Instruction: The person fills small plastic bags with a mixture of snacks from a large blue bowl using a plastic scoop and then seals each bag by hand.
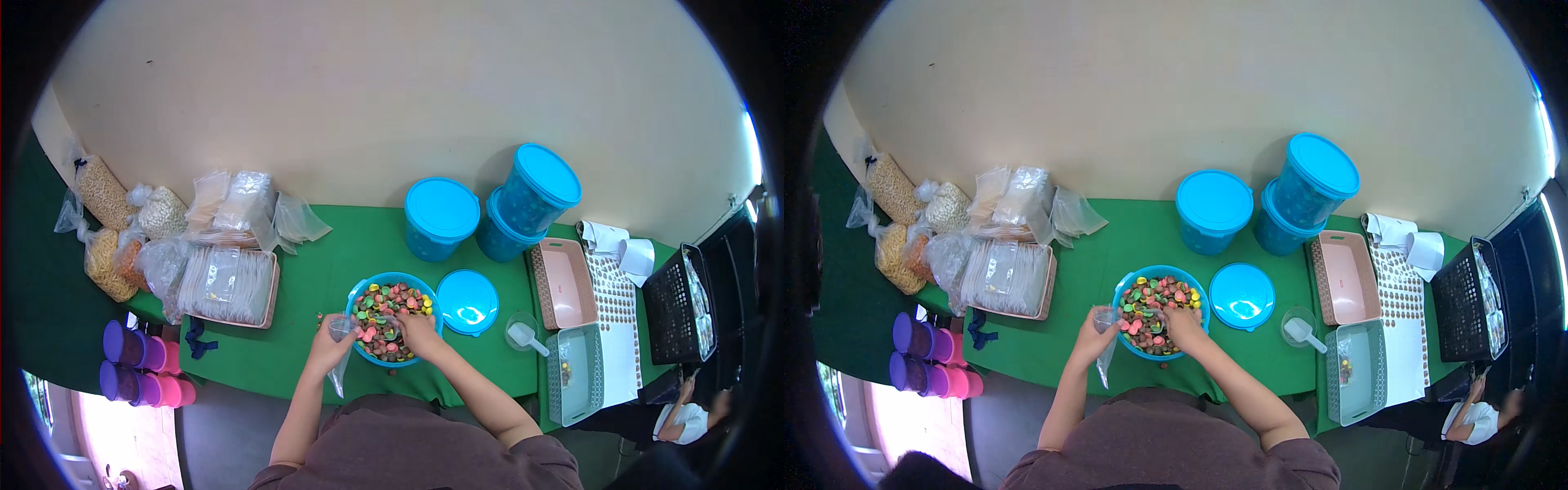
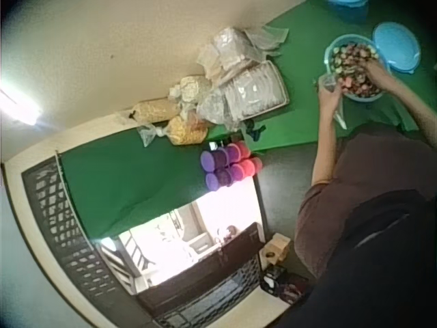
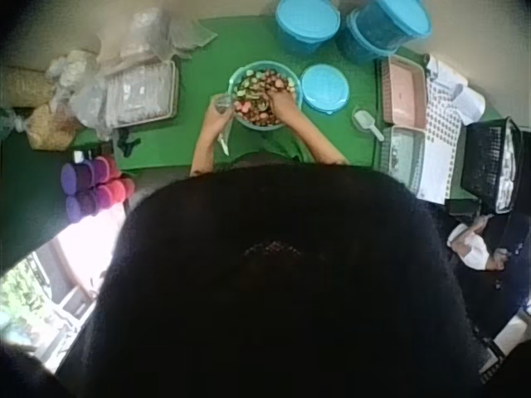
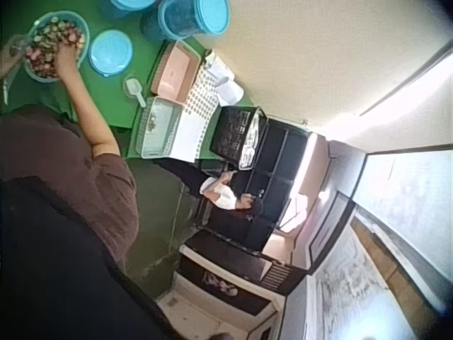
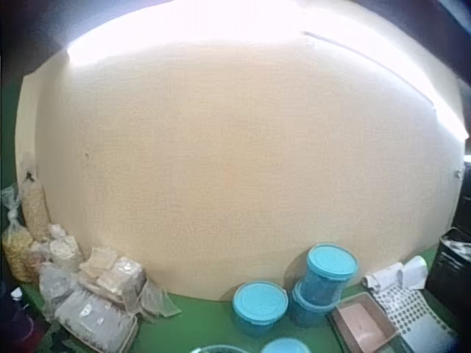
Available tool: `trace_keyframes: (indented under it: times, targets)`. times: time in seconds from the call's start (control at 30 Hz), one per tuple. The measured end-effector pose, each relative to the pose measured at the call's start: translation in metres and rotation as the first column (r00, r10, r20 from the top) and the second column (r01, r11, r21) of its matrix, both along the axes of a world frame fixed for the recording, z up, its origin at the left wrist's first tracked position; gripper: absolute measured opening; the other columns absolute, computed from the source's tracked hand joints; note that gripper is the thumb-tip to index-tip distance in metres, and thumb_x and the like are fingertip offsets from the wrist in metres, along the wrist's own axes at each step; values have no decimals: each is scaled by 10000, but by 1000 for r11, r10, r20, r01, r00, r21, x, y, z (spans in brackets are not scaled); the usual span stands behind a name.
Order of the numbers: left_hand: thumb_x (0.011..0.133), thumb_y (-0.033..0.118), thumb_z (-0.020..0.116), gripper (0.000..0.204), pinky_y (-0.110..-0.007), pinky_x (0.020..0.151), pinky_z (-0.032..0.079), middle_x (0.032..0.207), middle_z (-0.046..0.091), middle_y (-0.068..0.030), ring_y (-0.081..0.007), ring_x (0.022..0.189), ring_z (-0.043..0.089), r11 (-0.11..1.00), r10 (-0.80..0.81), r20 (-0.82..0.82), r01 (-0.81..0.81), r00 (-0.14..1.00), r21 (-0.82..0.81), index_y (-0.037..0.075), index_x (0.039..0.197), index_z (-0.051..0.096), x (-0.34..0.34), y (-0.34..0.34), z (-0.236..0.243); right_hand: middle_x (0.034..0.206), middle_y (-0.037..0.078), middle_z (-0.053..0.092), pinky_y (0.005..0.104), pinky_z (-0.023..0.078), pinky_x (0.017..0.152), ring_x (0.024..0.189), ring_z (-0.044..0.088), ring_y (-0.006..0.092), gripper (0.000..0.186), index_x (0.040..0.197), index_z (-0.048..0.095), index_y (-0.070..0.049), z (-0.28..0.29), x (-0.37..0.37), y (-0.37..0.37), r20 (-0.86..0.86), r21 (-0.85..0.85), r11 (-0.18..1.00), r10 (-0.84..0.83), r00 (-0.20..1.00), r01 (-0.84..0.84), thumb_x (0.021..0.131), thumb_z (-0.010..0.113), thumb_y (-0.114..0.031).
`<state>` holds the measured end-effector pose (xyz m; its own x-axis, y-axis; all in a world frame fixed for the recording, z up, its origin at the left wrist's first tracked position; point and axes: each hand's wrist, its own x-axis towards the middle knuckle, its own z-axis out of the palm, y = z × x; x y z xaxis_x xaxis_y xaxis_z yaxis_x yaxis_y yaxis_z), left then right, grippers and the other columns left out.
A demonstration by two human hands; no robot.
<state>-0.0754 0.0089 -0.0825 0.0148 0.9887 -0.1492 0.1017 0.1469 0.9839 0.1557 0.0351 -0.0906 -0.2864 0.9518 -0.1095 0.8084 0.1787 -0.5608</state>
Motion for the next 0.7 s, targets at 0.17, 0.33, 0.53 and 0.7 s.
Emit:
trace_keyframes:
  times: [0.17,0.33,0.53,0.7]
  targets:
    - [842,230,745,435,-336,871,512,1094,678,-103,-184,991,657,998,-35,-60,32,998,-56,20,1165,543,-14,-12,7,970,183,682,484,361,862,963,627,366,280,1135,651,-91,9,2,0,-5,-152,986,63,998,-63,960,470,-214]
    - [816,269,780,559,-358,925,485,1151,645,-127,-213,1079,618,980,-121,-150,94,981,-174,22,1227,491,-17,-20,50,944,182,684,461,365,906,952,631,354,270,1089,665,-84,34,14,-7,-129,-65,998,-12,992,4,973,472,-233]
    - [653,252,856,692,-440,946,455,1168,555,-141,-327,1105,569,937,41,-641,193,766,290,38,1202,494,-1,-17,76,841,144,668,455,349,881,911,598,332,250,1014,676,-86,78,45,-1,-121,-46,999,-21,992,16,983,489,-248]
    - [548,196,880,821,-453,999,350,1191,524,-117,-307,1141,500,891,31,-788,341,615,301,74,1242,460,22,-6,71,802,128,650,430,326,817,838,534,295,239,985,680,-82,122,46,-1,-83,107,989,107,991,-98,974,522,-261]
